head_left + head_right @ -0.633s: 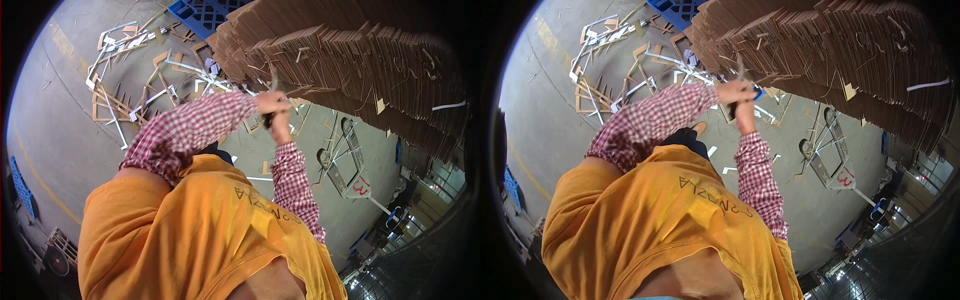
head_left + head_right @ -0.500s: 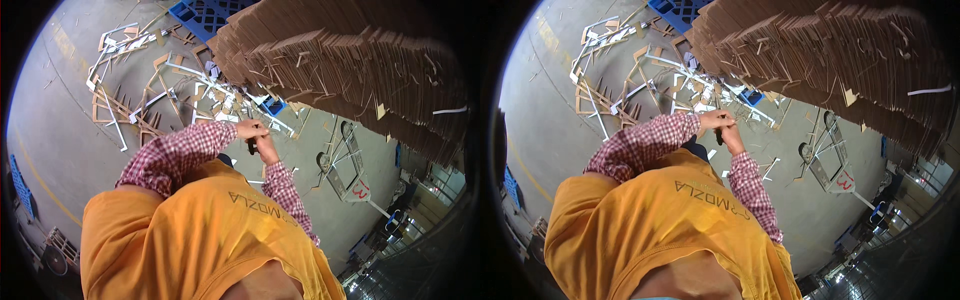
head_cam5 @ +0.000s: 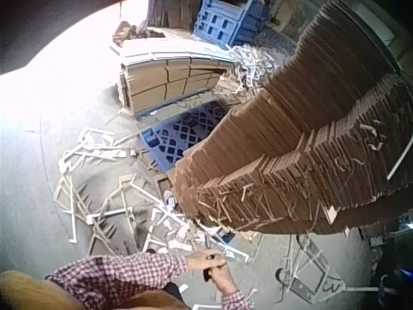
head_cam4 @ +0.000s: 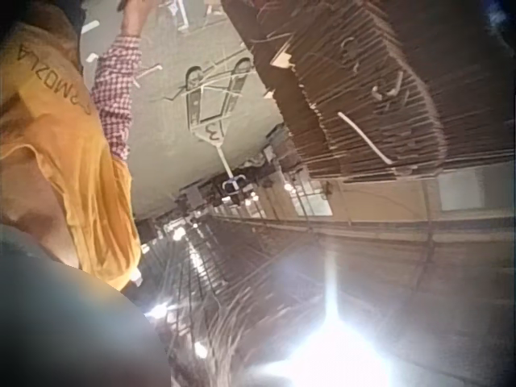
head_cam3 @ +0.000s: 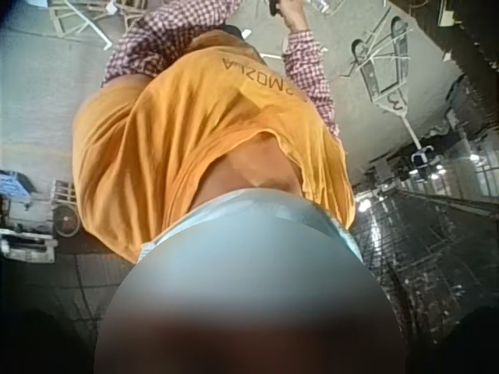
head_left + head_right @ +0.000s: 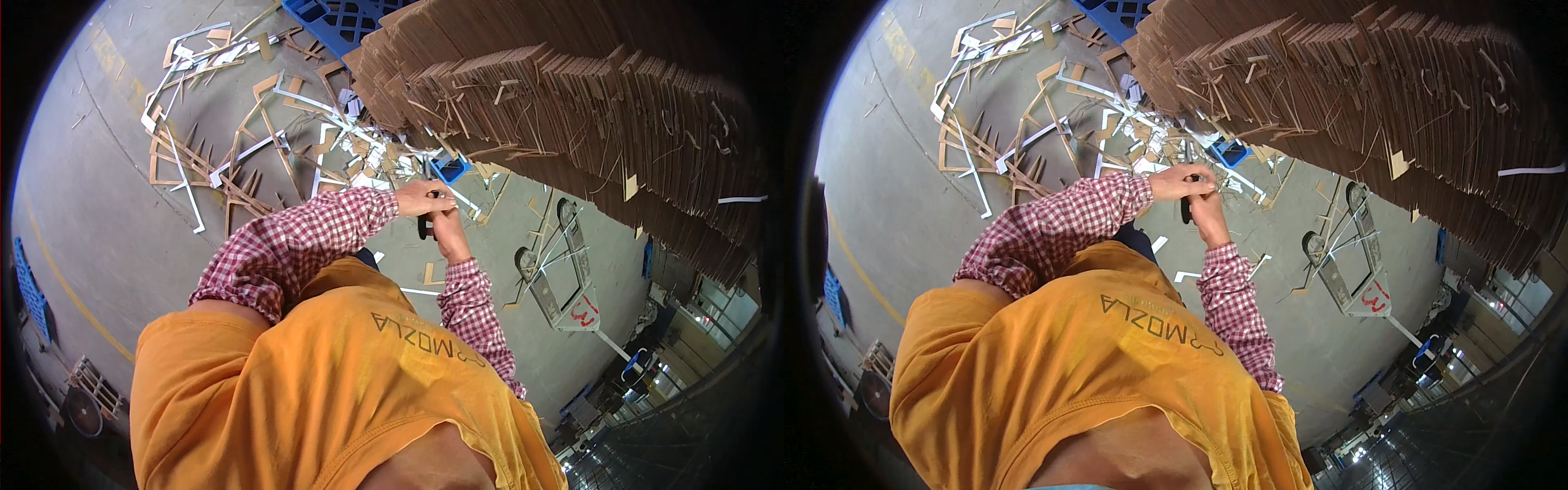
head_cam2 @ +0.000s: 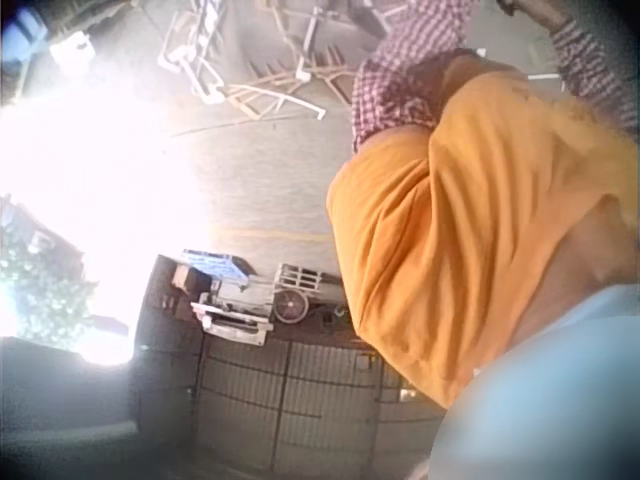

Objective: Trim and remove excess edges or plastic strips from a large stack of cardboard sheets using a handheld cutter.

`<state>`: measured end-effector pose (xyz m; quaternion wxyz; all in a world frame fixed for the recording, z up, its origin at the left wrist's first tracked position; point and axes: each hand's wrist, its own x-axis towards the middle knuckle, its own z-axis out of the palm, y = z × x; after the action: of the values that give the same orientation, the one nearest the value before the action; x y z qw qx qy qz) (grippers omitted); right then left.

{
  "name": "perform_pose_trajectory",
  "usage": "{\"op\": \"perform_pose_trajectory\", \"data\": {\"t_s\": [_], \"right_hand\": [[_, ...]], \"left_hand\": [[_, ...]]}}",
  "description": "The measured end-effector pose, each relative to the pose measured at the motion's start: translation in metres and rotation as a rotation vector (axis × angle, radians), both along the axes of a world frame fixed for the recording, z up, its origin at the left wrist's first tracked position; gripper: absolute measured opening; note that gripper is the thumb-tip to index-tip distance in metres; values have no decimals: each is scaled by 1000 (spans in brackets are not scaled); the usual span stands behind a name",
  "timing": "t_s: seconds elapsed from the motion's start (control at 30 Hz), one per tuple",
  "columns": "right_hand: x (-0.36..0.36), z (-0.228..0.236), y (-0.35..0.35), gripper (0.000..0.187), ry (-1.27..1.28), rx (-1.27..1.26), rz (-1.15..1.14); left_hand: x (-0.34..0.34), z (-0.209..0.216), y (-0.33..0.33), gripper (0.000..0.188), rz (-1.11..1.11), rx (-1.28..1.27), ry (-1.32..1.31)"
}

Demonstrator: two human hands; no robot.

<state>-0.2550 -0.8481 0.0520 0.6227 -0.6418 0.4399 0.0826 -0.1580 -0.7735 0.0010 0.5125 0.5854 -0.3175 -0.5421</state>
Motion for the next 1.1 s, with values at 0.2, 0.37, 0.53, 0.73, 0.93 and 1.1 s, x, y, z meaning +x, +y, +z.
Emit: {"op": "perform_pose_trajectory", "data": {"t_s": [0.2, 0.37, 0.53, 0.73, 0.93, 1.1], "right_hand": [[57, 9, -55, 25, -87, -85, -94], [21, -5, -15, 24, 30, 35, 20], [-22, -1, -21, 28, 81, -118, 133], [38, 11, -47, 28, -264, -260, -54], [-24, -7, -10, 21, 80, 6, 45], [32, 20, -56, 27, -116, -152, 68]], "left_hand": [[57, 27, -66, 47, 138, -133, 20], [16, 3, -17, 53, 13, 83, 144], [-10, 10, -8, 50, 83, -88, -23], [45, 44, -64, 43, 153, -258, -127], [-30, -12, -7, 56, 82, -6, 37], [38, 45, -62, 42, 190, -163, -167]]}}
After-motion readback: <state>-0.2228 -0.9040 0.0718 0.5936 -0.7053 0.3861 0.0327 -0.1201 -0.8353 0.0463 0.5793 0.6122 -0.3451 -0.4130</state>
